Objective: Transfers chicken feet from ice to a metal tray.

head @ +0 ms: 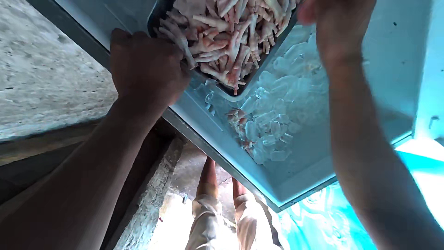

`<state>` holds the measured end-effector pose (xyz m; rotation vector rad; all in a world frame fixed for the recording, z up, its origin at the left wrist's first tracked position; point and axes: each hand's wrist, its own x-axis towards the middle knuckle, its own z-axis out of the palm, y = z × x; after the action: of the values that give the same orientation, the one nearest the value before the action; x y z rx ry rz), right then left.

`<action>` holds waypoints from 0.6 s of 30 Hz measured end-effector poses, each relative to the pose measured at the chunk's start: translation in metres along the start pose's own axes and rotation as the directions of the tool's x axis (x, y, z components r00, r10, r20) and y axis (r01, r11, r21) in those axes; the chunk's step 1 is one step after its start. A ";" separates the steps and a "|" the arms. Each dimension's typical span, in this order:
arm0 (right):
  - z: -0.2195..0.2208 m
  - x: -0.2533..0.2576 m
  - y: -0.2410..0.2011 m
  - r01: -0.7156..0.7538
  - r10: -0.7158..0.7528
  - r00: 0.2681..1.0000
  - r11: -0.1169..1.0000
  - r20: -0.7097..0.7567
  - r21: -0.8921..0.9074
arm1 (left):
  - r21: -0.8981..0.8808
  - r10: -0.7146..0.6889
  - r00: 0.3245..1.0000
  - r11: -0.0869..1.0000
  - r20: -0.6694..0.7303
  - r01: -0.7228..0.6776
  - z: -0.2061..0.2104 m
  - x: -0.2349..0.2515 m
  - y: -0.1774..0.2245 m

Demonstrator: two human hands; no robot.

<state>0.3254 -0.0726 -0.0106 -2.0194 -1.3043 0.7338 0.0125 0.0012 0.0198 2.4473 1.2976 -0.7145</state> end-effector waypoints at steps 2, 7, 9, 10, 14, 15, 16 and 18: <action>0.011 -0.059 0.055 -0.066 0.058 0.996 0.990 -0.067 -0.125 | -0.006 -0.008 1.000 1.000 0.006 0.008 -0.001 0.000 0.000; 0.053 -0.150 0.149 0.100 0.134 0.912 0.844 0.387 -0.527 | -0.040 -0.008 1.000 0.999 -0.002 0.008 0.002 -0.001 -0.003; 0.030 -0.156 0.168 0.172 0.162 0.860 0.800 0.484 -0.575 | -0.031 0.009 0.999 0.999 -0.052 -0.010 0.006 0.000 -0.007; 0.014 -0.162 0.174 0.169 0.224 0.825 0.779 0.519 -0.604 | -0.034 0.010 0.999 0.999 -0.048 -0.012 0.007 0.000 -0.007; -0.037 -0.165 0.172 -0.119 0.599 0.687 0.651 0.412 -0.749 | -0.040 -0.003 0.999 0.999 -0.047 0.001 0.006 -0.001 -0.005; -0.037 -0.158 0.160 -0.186 0.609 0.709 0.648 0.356 -0.739 | -0.038 -0.003 0.998 0.999 -0.058 0.001 0.005 0.000 -0.005; -0.032 -0.152 0.145 -0.197 0.538 0.779 0.698 0.322 -0.689 | -0.034 -0.007 0.998 0.999 -0.057 0.005 0.005 -0.001 -0.005; 0.001 -0.140 0.119 -0.090 0.274 0.904 0.872 0.328 -0.481 | -0.032 -0.009 0.999 0.999 -0.050 0.007 0.007 0.000 -0.007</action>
<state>0.3436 -0.2404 -0.0831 -2.4939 -1.6437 1.0353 0.0048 0.0019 0.0142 2.4506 1.3278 -0.6328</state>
